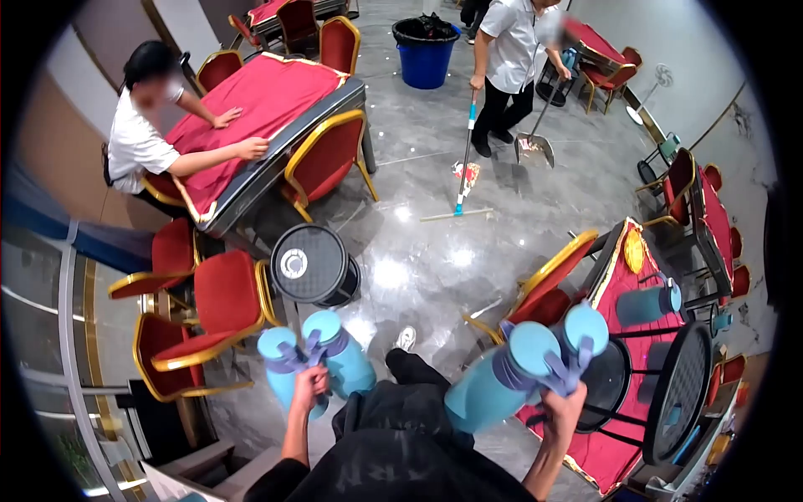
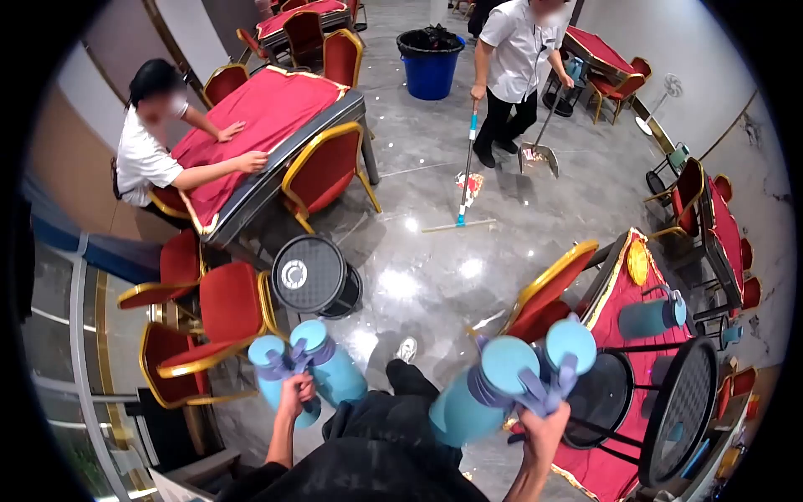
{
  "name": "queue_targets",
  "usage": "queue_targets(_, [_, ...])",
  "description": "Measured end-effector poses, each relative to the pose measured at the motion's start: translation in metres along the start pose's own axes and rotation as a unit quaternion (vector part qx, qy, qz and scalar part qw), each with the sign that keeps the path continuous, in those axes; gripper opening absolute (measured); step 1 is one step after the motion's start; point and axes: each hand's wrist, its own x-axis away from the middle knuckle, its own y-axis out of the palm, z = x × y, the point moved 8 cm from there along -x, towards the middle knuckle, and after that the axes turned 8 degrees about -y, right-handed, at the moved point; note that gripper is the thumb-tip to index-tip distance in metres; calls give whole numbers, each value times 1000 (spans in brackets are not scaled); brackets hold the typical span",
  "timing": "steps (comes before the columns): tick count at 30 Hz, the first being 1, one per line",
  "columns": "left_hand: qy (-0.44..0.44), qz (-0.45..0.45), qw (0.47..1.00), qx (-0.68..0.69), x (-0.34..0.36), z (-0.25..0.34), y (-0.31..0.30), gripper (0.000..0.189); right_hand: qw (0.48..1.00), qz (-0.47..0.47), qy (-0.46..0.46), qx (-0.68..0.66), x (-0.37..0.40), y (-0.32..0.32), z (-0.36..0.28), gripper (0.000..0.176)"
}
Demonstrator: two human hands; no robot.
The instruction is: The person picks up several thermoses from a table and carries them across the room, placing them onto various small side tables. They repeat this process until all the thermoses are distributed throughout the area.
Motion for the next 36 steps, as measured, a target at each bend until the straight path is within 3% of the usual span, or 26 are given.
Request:
queue_targets(3, [38,80,996,7,-9,67,-13,28,999,-38,1,37,-75,85,-23,12])
queue_targets(5, [87,83,993,-23,-14,112,-7,26,995,-70,-49,43,-123,131,-30,14])
queue_targets(7, [86,118,989,-22,-20,161,7,22,992,-105,-26,62,-164,173,-33,15])
queue_targets(10, [91,108,990,-18,-43,237,39,16,988,-98,-70,100,-231,224,-44,18])
queue_targets(13, [114,43,992,-35,-68,315,83,16,993,-80,-38,82,-288,266,-57,23])
queue_targets(17, [136,-27,990,-36,-117,405,140,17,996,-48,-33,71,-356,307,-76,14])
queue_targets(18, [142,-82,985,-51,-126,433,169,17,996,-47,0,75,-371,313,-84,12])
queue_targets(19, [168,-148,971,-83,-141,460,188,16,996,-38,-27,75,-388,323,-97,12])
queue_targets(22, [195,-203,949,-143,-185,546,258,15,999,-18,-27,7,-451,333,-103,20])
queue_targets(25, [159,-230,945,-171,-253,607,307,16,999,22,-29,-20,-515,345,-106,27])
queue_targets(27, [182,-224,941,-178,-298,645,343,16,999,24,-44,0,-565,353,-106,29])
queue_targets(28, [138,-202,957,-154,-321,659,354,15,998,27,-52,-8,-592,364,-109,29])
queue_targets(36, [228,-202,952,-4,-493,800,432,18,999,6,-19,28,-839,455,-176,19])
